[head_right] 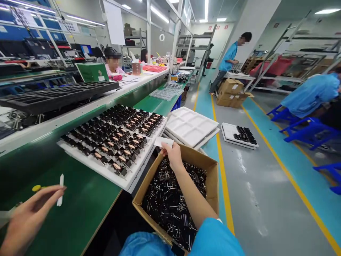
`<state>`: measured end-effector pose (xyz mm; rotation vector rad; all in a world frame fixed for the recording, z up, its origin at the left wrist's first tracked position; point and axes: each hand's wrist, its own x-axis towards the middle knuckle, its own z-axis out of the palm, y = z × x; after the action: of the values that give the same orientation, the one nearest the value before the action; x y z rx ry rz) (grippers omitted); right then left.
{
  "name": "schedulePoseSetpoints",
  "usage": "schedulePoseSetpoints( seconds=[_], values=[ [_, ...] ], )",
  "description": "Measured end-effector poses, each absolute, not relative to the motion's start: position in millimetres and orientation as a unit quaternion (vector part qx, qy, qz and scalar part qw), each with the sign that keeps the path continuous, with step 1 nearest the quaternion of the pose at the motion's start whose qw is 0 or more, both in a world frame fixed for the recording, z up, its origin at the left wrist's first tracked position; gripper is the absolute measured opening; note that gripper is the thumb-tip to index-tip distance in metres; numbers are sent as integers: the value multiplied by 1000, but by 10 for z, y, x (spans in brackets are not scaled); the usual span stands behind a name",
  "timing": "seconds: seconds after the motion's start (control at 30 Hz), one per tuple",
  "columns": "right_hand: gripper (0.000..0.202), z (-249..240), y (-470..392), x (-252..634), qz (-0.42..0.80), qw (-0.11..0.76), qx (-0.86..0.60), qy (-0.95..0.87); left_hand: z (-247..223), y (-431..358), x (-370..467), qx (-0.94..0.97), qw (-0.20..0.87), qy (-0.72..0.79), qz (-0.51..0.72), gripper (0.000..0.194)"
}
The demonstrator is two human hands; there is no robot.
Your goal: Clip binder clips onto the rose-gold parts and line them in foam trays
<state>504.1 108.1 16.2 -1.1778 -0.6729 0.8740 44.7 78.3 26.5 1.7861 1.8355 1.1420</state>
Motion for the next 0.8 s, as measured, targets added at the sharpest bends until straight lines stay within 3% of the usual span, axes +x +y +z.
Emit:
schedulePoseSetpoints(
  seconds=[0.17, 0.33, 0.53, 0.8],
  values=[
    [31, -11, 1408, 5150, 458, 657, -525, -288, 871, 1640, 2191, 858, 149, 376, 318, 25],
    [27, 58, 1476, 5153, 451, 666, -529, -269, 837, 2294, 3294, 956, 44, 204, 208, 18],
    [20, 62, 1486, 5254, 445, 667, -532, -271, 774, 2584, 3565, 981, 22, 161, 110, 20],
    [20, -12, 1694, 5028, 464, 648, -537, -278, 868, 2678, 3666, 978, 36, 174, 109, 24]
  ],
)
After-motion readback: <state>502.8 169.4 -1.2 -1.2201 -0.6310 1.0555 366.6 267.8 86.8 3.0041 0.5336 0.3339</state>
